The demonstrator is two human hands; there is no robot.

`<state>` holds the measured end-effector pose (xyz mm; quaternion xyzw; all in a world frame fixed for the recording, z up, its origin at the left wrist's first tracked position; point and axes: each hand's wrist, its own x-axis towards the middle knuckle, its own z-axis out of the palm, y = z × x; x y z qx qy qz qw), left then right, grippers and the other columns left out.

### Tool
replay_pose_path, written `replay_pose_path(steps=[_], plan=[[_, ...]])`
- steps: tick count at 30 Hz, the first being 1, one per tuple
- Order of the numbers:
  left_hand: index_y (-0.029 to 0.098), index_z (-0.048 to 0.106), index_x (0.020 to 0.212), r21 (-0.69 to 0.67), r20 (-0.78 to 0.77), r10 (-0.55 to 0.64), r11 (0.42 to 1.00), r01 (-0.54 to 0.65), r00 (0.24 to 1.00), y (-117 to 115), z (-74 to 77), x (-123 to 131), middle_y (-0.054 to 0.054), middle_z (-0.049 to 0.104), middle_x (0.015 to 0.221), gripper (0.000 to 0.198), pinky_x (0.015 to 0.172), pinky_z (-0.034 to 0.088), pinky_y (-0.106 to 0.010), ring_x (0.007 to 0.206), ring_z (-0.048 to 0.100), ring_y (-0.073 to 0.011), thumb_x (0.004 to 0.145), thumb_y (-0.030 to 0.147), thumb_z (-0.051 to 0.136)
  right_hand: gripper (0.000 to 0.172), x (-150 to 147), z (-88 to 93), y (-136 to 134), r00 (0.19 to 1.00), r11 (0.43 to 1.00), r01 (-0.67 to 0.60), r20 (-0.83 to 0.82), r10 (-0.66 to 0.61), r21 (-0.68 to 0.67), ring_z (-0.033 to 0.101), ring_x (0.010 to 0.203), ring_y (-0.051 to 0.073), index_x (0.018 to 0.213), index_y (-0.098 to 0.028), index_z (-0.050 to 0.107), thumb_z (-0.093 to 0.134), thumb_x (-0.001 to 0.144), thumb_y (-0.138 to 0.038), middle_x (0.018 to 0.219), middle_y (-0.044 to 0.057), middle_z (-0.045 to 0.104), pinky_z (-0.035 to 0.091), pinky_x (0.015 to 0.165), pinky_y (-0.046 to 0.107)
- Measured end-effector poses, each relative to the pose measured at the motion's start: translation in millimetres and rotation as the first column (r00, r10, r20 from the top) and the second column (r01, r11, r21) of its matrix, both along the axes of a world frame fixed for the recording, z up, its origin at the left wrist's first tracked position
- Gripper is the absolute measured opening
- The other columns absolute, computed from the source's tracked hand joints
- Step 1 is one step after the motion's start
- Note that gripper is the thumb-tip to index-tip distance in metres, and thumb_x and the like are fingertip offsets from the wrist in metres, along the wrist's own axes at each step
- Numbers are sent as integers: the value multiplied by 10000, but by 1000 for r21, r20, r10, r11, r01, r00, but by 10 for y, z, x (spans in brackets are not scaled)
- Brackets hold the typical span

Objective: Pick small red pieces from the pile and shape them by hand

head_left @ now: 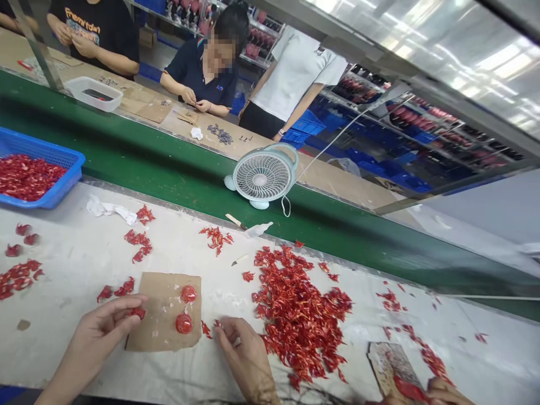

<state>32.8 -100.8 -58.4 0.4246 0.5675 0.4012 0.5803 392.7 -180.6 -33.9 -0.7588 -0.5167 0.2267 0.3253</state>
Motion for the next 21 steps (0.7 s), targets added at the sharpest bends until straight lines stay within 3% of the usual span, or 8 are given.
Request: replay_pose_path(steps=[3,8,12,15,18,21], plan=[[503,968,1061,44,11,-25,999,25,1000,-49,-70,31,-92,956,1501,307,1235,712,-719,1496,866,-437,903,763,1005,206,6,-1,-11,999,999,-45,-16,45,-25,786,641,307,861,-336,938,852,969,-489,770,17,841,611,666,415],[528,982,1014,53,10,-46,998,45,999,-122,-98,83,-84,987,1255,254,1238,719,-734,1349,920,-417,925,765,993,245,31,34,52,997,997,-72,-26,71,-33,785,642,305,846,-321,945,812,985,-472,757,33,854,618,674,410],[551,995,1163,27,21,-80,996,79,997,-179,20,132,-85,957,1469,286,1352,642,-753,1540,840,-442,978,763,945,210,58,67,97,998,999,-48,-31,48,-25,743,636,273,823,-301,923,824,954,-432,761,21,816,579,663,382],[578,977,1283,-35,-11,-73,997,73,997,-230,100,167,-52,939,1538,347,1419,580,-720,1586,810,-436,994,762,924,265,-5,37,62,981,999,12,-193,-19,-34,665,625,239,815,-296,900,856,966,-509,716,-4,743,538,620,347],[530,964,1388,-111,62,-56,992,63,996,-272,116,190,-68,975,1285,509,1282,697,-660,1336,910,-405,963,809,949,451,-151,-14,1,871,993,20,-486,-77,-120,538,542,180,838,-274,863,885,980,-702,650,-32,669,495,527,297],[419,955,1376,-160,261,-54,982,98,964,-283,114,201,-78,929,1109,551,993,794,-529,1076,904,-341,948,758,1034,581,-308,-13,-5,753,983,-15,-648,-111,-186,528,531,158,864,-259,847,920,952,-829,667,-23,688,505,491,272]])
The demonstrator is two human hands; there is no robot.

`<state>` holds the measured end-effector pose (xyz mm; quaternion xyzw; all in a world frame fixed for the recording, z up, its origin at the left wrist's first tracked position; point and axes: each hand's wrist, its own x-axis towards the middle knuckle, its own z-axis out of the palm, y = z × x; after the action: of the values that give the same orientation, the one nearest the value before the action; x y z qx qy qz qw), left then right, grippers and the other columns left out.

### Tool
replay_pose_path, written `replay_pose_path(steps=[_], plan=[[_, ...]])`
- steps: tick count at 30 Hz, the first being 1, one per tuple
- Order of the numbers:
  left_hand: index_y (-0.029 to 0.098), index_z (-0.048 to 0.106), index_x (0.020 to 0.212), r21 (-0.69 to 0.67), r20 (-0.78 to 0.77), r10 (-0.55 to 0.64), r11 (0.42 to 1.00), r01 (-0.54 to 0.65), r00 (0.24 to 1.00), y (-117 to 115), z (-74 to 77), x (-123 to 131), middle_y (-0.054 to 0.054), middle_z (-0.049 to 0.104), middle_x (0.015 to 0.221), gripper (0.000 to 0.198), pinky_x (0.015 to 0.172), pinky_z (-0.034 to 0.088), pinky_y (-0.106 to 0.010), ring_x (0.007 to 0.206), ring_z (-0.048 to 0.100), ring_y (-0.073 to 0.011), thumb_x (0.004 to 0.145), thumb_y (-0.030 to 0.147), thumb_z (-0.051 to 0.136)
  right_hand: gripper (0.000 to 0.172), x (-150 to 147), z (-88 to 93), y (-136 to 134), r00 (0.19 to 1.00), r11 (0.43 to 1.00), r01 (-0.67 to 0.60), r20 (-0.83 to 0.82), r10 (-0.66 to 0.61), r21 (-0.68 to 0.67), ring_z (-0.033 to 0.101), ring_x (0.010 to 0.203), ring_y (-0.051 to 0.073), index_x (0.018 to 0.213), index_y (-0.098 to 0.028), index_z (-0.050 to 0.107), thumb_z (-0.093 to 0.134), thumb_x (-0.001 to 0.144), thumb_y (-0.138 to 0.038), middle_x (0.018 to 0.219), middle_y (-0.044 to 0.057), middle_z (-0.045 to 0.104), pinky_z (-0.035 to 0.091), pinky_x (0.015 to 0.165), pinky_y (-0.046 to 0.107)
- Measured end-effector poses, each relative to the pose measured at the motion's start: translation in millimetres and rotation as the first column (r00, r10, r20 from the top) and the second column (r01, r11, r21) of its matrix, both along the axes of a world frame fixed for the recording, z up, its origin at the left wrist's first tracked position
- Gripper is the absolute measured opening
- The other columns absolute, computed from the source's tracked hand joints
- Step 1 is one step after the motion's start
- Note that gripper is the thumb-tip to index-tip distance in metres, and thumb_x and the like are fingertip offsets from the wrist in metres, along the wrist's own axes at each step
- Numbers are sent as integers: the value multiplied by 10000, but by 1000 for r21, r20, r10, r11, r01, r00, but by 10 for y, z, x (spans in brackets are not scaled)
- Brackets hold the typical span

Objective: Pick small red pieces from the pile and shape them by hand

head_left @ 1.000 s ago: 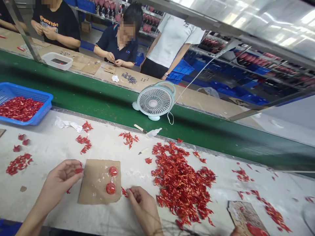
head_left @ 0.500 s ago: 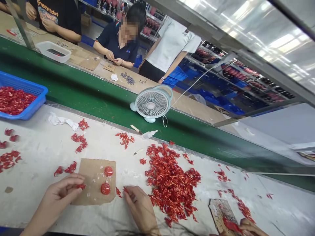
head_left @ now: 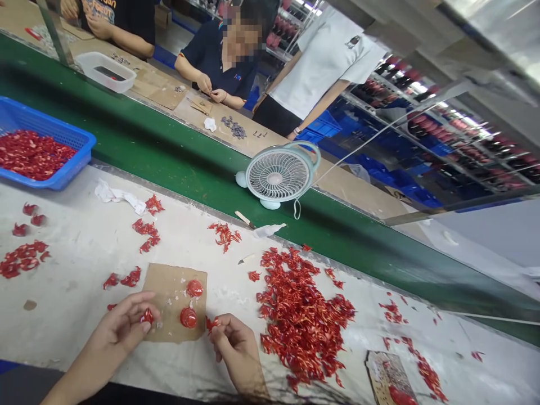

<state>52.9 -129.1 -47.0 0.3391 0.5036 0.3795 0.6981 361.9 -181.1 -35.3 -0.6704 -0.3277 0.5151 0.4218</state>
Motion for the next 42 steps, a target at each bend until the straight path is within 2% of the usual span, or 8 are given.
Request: replay_pose_path(steps=[3,7,12,20,27,33,37,42], plan=[[339,938,1143,-49,123,-15,999,21,992,5,16,6,-77,938,1154,411,838,757,-409,903,850,-257,957,675,1084,654,-103,53,64,998,999,-15,-59,14,-28,594,550,176,868,-259,866,942,914,-907,689,13,749,536,501,284],[266,942,934,-64,62,21,998,-17,998,2,20,13,-131,961,1368,412,893,767,-372,970,881,-255,907,627,1140,651,-161,132,149,1000,999,-5,-21,4,-52,526,513,156,834,-270,900,995,833,-914,648,-3,704,497,485,290],[329,1051,1108,8,90,64,998,-65,994,-6,-9,45,-146,940,1487,355,1038,807,-395,1288,905,-353,909,612,1135,654,-172,248,257,999,998,49,8,-48,-35,458,504,135,771,-263,849,985,827,-900,639,-25,641,433,480,282],[440,1033,1312,-8,11,-67,998,67,998,-60,-51,105,-86,1000,1337,435,1096,799,-430,1129,936,-317,954,682,1078,675,-86,344,726,996,999,34,79,-38,41,481,521,146,752,-255,779,941,863,-901,630,-26,659,435,541,300],[432,1017,1080,-84,98,60,995,-52,993,-121,-178,188,-52,990,1419,390,1001,815,-454,1097,952,-330,807,651,1190,615,-122,307,805,996,1000,-16,93,14,11,492,559,155,809,-245,823,986,879,-833,649,-30,685,462,590,312],[399,1042,1098,-78,141,57,996,-46,988,-7,-21,222,-73,950,1482,340,1043,814,-423,1221,931,-344,845,575,1187,664,-128,323,795,998,1000,-13,62,13,-9,563,617,174,805,-238,819,1002,863,-874,677,-11,708,504,627,309],[370,1056,1076,-173,201,96,983,-61,975,70,92,331,-73,1003,1296,388,954,817,-361,1039,963,-300,781,550,1232,725,-138,336,766,996,998,4,-85,-10,-66,427,473,125,781,-256,767,997,825,-942,564,-71,586,387,499,278],[351,1061,1103,-220,187,127,972,-85,974,122,147,506,-78,1034,1171,433,909,772,-261,1081,953,-268,768,559,1242,745,-141,417,737,972,995,18,-231,-41,-101,342,426,107,744,-285,704,1020,751,-960,500,-97,511,328,446,260]])
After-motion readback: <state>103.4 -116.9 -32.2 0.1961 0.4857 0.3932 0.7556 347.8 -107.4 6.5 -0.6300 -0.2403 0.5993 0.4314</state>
